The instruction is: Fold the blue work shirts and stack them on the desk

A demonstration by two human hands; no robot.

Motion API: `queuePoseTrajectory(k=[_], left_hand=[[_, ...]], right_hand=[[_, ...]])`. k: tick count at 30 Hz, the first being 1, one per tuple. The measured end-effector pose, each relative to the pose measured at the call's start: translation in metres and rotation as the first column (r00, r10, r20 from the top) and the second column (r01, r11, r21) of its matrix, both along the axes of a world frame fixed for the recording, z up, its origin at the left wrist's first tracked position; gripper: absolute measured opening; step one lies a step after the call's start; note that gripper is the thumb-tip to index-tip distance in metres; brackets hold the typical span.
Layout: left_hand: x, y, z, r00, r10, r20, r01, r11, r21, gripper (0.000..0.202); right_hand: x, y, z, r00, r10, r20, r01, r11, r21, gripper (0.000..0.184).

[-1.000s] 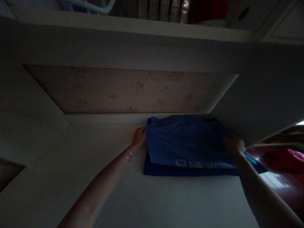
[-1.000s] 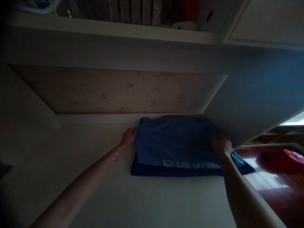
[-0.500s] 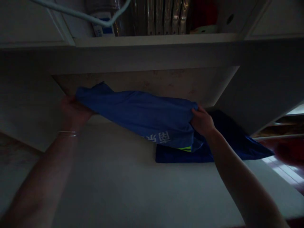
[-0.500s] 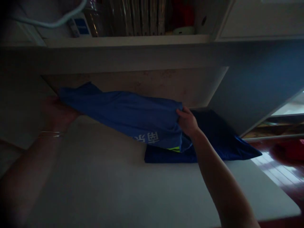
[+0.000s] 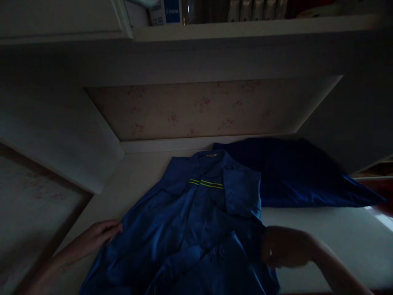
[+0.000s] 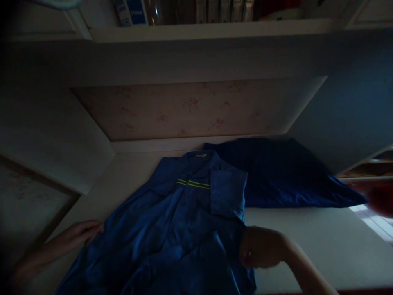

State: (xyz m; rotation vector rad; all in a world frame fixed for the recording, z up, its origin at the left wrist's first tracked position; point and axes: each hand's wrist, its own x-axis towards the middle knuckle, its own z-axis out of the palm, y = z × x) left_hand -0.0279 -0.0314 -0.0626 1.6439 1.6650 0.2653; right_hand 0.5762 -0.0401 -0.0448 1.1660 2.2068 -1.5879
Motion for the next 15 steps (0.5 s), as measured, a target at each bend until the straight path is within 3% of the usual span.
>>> queuePoseTrajectory(k=[2,4,5,6,8,10,12,15], left_hand=[[0.035,0.027,0.009,0.999,0.037,-0.002,-0.036,0.989,0.14,0.046],[0.081,0.056,0.011,1.0,-0.009,-0.029,0.019,0.934,0.358,0.044],[0.105,0.07,0.008,0.996,-0.058,-0.072,0.085,0.885,0.458,0.045],[0.128,0.084,0.002,0.984,-0.095,-0.149,0.161,0.83,0.533,0.046],[0.168,0.109,-0.015,0.97,-0.111,-0.214,0.218,0.784,0.581,0.047],[0.195,0.131,-0.035,0.962,-0.08,-0.261,0.223,0.78,0.585,0.052],[0.207,0.147,-0.054,0.951,-0.034,-0.308,0.212,0.796,0.567,0.058],[0.204,0.161,-0.074,0.928,0.011,-0.372,0.205,0.82,0.534,0.06]], right_hand=[[-0.008,0.016,0.006,0.972,-0.223,0.069,0.199,0.946,0.255,0.033],[-0.022,0.032,0.003,0.907,-0.412,0.081,0.296,0.764,0.573,0.038],[-0.03,0.039,-0.002,0.874,-0.476,0.099,0.283,0.664,0.692,0.049],[-0.038,0.044,-0.008,0.845,-0.515,0.141,0.243,0.607,0.757,0.063],[-0.05,0.052,-0.021,0.807,-0.534,0.252,0.164,0.613,0.773,0.076],[-0.058,0.056,-0.03,0.797,-0.524,0.301,0.145,0.649,0.746,0.07],[-0.059,0.059,-0.032,0.812,-0.513,0.277,0.15,0.643,0.751,0.06],[-0.058,0.066,-0.027,0.827,-0.531,0.182,0.22,0.605,0.765,0.043]])
